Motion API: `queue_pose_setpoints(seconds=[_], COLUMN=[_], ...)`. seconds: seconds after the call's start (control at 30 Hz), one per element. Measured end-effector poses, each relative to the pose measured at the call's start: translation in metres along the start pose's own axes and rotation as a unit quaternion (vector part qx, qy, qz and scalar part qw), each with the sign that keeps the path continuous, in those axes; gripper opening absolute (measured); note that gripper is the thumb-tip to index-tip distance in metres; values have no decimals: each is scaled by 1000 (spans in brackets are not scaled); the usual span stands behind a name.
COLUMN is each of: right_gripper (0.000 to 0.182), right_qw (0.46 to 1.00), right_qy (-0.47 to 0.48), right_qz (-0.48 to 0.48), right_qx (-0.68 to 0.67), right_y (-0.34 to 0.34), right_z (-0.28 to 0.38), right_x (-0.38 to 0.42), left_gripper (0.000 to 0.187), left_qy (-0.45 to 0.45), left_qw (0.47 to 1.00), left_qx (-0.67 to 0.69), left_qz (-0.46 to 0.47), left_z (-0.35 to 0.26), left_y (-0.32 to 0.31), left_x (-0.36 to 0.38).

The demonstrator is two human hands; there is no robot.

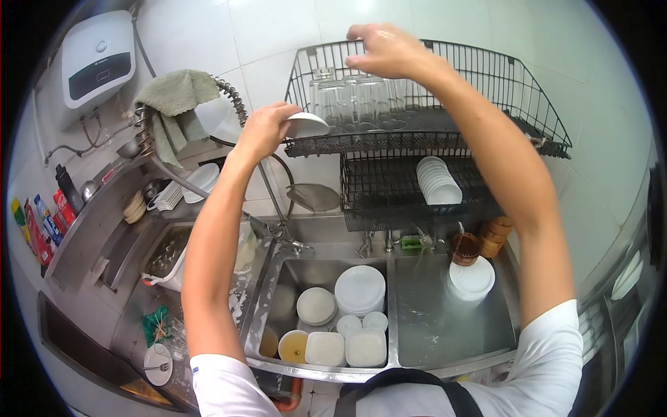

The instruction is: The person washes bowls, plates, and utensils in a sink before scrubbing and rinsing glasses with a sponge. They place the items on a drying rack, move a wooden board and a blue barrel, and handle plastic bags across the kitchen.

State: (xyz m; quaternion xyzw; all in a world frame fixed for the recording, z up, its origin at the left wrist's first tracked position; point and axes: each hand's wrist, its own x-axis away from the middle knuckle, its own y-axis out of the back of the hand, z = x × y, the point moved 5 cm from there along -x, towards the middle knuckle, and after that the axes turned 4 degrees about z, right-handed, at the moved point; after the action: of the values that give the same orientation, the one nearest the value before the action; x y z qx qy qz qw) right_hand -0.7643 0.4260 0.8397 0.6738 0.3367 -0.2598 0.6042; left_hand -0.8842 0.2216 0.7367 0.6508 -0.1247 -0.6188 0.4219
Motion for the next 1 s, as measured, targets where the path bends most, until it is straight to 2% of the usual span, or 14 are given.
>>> queue_pose_setpoints(seconds=[0.3,0.4,0.43,0.5,0.6,0.63,0.67,0.7,0.73,0.77,0.83,0.9,0.97,1.0], right_gripper=[50,44,38,27,29,27,17,15,10,12,14,14,15,16], right_qw=[998,970,950,905,796,815,777,812,780,731,584,589,753,789], right_qy=[48,-26,-12,5,-134,-153,-228,-194,-252,-317,-473,-438,-69,121], right_qz=[-16,127,153,202,345,357,436,443,462,499,576,599,570,519], right_qx=[-45,-205,-271,-375,-479,-429,-392,-327,-339,-341,-320,-318,-322,-305], right_y=[53,47,34,-16,-163,-223,-288,-332,-404,-440,-409,-388,-371,-361], right_z=[-71,-73,-73,-76,-92,-98,-107,-110,-133,-139,-101,-71,-54,-42], right_x=[124,184,208,269,414,479,551,611,708,773,809,819,816,825], left_gripper=[25,35,37,41,39,32,28,23,20,16,14,17,21,23], left_qy=[3,9,-3,-45,10,54,109,113,115,194,333,482,624,684], left_qw=[999,1000,1000,997,977,969,953,954,954,947,911,849,705,653], left_qx=[25,20,-3,-43,-18,44,95,95,101,117,157,123,218,186], left_qz=[23,19,5,-48,-213,-236,-265,-261,-257,-229,-188,-175,-258,-268], left_z=[-15,-15,-19,-32,-48,-45,-40,-48,-57,-63,-86,-110,-132,-133], left_y=[-14,-10,-6,1,6,-5,-22,-45,-69,-98,-147,-187,-194,-194], left_x=[-14,-11,-7,7,49,73,110,148,189,236,332,441,536,592])
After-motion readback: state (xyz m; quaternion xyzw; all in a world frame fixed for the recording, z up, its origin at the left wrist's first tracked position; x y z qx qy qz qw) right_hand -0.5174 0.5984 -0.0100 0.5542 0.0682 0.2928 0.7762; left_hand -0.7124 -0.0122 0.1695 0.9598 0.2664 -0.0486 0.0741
